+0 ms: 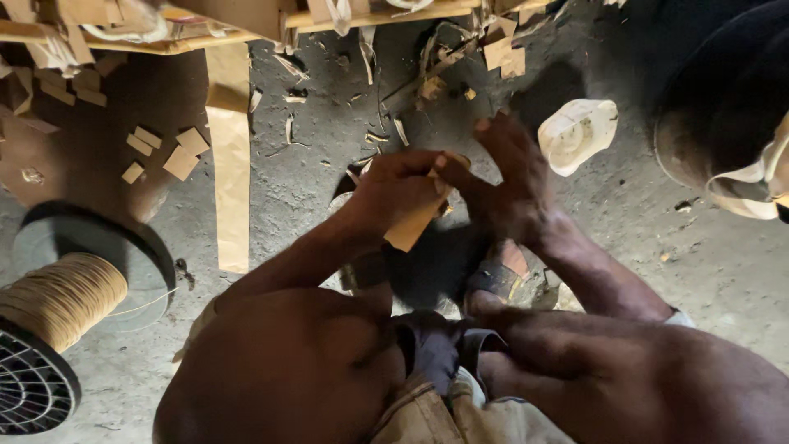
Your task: The person sits on the floor and ties thin wooden sticks and kraft paper strips onto a low wooden frame assembly, knotting and folding the strips to secure the sticks in place. They repeatedly pick up sticks and paper strips, fold the paper over the frame rails, and press the joints tight by hand.
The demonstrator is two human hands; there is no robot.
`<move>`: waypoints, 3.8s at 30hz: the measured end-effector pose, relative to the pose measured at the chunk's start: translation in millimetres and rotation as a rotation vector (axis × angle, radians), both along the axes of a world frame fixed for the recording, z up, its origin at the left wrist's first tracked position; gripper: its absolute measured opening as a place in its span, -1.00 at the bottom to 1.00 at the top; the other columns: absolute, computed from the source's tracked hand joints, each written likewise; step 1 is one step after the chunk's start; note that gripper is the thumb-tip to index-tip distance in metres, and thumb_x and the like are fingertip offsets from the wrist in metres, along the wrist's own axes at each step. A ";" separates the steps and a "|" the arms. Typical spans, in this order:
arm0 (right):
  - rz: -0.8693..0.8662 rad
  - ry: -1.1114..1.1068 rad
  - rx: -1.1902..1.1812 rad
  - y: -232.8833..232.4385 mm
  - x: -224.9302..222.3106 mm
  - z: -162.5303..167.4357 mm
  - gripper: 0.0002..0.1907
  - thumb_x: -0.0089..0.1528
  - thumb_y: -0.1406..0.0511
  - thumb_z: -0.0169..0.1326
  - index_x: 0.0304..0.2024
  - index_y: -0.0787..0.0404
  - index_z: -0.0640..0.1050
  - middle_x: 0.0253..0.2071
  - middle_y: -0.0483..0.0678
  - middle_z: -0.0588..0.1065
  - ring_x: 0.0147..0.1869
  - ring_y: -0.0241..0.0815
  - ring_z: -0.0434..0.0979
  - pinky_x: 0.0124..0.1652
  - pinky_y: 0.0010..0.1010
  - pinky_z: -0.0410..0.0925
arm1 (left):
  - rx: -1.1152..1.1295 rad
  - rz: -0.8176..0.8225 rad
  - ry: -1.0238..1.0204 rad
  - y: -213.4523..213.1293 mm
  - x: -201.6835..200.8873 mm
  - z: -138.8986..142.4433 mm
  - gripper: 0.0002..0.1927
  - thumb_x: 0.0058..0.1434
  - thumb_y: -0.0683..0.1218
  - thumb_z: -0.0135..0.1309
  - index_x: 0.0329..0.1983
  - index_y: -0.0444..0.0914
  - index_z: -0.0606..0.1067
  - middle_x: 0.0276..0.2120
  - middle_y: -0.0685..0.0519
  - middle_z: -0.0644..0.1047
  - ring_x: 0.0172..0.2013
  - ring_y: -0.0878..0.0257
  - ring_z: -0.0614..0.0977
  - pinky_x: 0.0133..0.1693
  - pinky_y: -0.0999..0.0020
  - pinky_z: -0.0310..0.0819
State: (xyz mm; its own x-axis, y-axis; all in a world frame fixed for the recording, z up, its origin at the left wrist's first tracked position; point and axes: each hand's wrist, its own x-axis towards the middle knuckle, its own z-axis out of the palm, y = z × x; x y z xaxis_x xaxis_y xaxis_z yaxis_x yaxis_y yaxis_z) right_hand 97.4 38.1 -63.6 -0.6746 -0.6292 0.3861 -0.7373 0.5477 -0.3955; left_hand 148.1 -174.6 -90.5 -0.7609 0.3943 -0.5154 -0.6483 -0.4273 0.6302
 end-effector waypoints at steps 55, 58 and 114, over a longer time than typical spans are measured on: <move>-0.199 0.079 -0.358 -135.1 -85.0 49.2 -0.49 0.26 0.61 0.25 0.15 0.24 0.36 -0.11 0.06 0.55 -0.24 -0.21 0.62 -0.36 -0.51 0.49 | 0.040 0.427 -0.019 -64.9 -42.2 -11.1 -0.65 0.13 -0.15 0.07 -0.03 -0.39 0.55 -0.44 0.00 0.54 -0.51 0.25 0.56 -0.45 0.35 0.49; -0.175 -0.004 -0.426 -139.0 -87.1 52.5 -0.48 0.29 0.63 0.24 0.18 0.24 0.34 -0.10 0.01 0.57 -0.30 -0.28 0.61 -0.40 -0.53 0.45 | 0.019 0.419 0.048 -64.4 -49.0 -14.0 -0.67 0.15 -0.15 0.05 -0.04 -0.37 0.56 -0.42 0.02 0.55 -0.49 0.29 0.56 -0.44 0.38 0.47; -0.135 -0.368 -0.495 -92.9 -83.9 68.7 -0.79 0.50 0.47 0.13 0.19 0.37 0.54 0.11 -0.01 0.45 0.13 -0.25 0.54 0.12 -0.50 0.46 | 0.206 0.768 0.196 -6.8 -103.4 15.0 -0.87 0.36 -0.30 0.16 -0.05 -0.44 0.56 -0.23 -0.07 0.60 -0.27 0.21 0.62 -0.19 0.27 0.51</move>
